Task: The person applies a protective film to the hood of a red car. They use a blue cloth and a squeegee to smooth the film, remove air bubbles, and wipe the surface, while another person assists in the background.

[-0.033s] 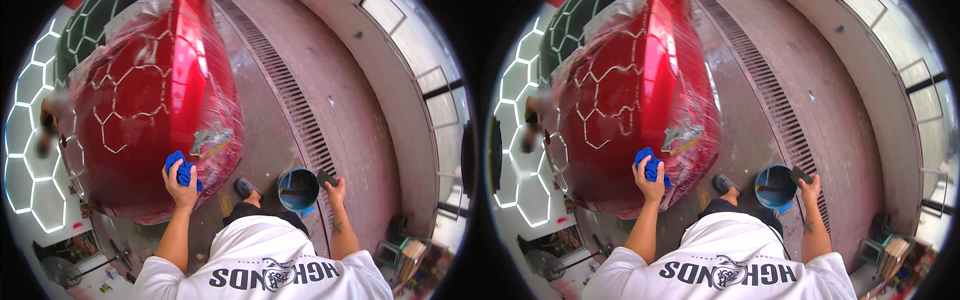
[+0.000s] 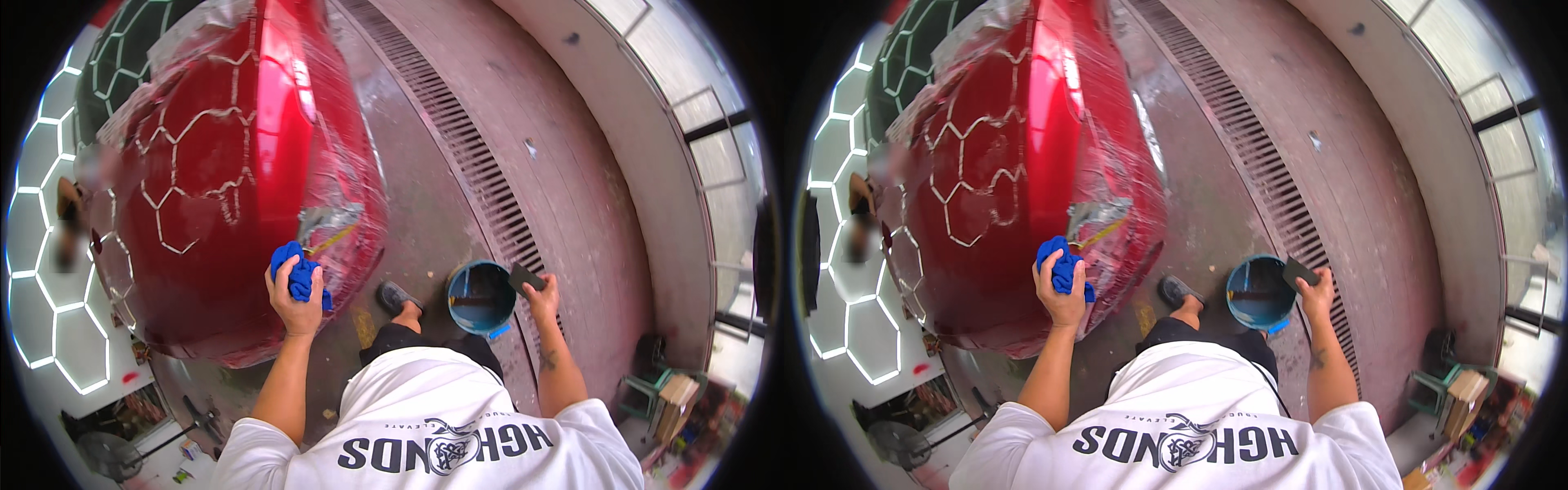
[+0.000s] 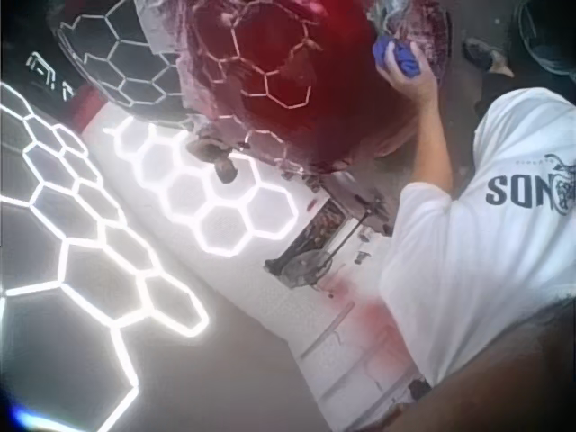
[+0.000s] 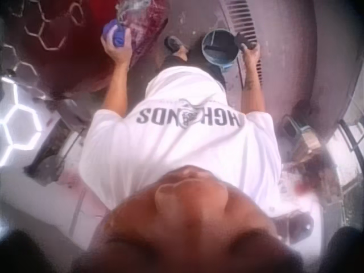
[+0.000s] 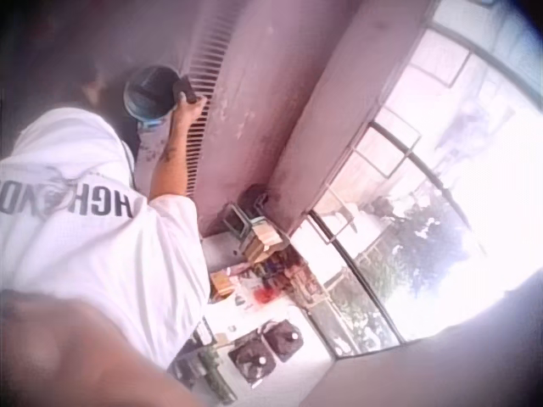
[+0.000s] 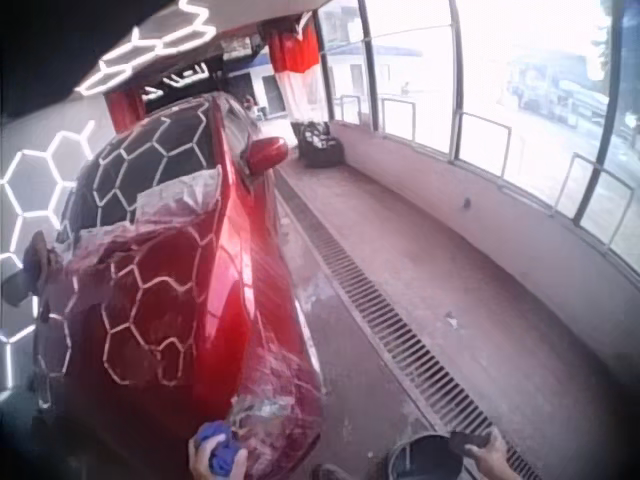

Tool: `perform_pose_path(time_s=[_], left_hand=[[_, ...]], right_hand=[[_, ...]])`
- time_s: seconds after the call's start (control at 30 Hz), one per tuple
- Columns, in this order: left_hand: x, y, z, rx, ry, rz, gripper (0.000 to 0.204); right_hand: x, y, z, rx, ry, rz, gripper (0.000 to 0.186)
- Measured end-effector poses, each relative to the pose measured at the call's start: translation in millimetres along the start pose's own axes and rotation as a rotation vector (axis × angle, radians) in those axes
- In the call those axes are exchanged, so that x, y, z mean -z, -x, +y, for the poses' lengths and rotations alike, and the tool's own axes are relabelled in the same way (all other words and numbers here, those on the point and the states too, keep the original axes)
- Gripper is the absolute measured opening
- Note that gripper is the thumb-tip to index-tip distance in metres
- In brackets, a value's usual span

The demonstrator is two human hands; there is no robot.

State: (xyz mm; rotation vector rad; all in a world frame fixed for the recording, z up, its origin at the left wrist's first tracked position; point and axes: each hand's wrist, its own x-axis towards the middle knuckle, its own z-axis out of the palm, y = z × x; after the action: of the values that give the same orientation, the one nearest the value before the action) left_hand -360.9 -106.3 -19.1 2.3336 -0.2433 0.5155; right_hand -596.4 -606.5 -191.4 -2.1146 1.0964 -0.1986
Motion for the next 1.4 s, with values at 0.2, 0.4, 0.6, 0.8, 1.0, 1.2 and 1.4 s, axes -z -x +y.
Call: perform_pose_path(time_s=[0.2,0.4,0.6,0.8,1.0,1.2,1.4], left_hand=[[-159,90,89,0.04,0.262,-0.521,0.047],[-395,279,40,0.253,0.331,-1.148,0.053],[-553,405,-38,0.036,-0.441,-1.471,0.08],[-610,443,-72,-0.104,-0.55,-1.668,0.083],[-621,432,-85,0.079,-0.628,-1.799,0.063],[-583,369,-18,0.815,-0.279,-1.355,0.085],[-456,249,69,0.824,0.278,-1.07,0.071]], right_hand=[[-41,-10,97,-0.394,-0.06,-0.356,0.023],[-157,-13,267,-0.191,-0.141,-0.629,0.047],[-250,-63,263,0.326,0.443,-0.897,0.092],[-314,-63,359,0.47,0.631,-0.966,0.082],[-330,-69,375,-0.102,0.348,-1.269,0.06],[-254,-98,325,-0.37,-0.2,-1.007,0.049],[-100,-144,237,-0.716,-0.465,-0.505,0.073]])
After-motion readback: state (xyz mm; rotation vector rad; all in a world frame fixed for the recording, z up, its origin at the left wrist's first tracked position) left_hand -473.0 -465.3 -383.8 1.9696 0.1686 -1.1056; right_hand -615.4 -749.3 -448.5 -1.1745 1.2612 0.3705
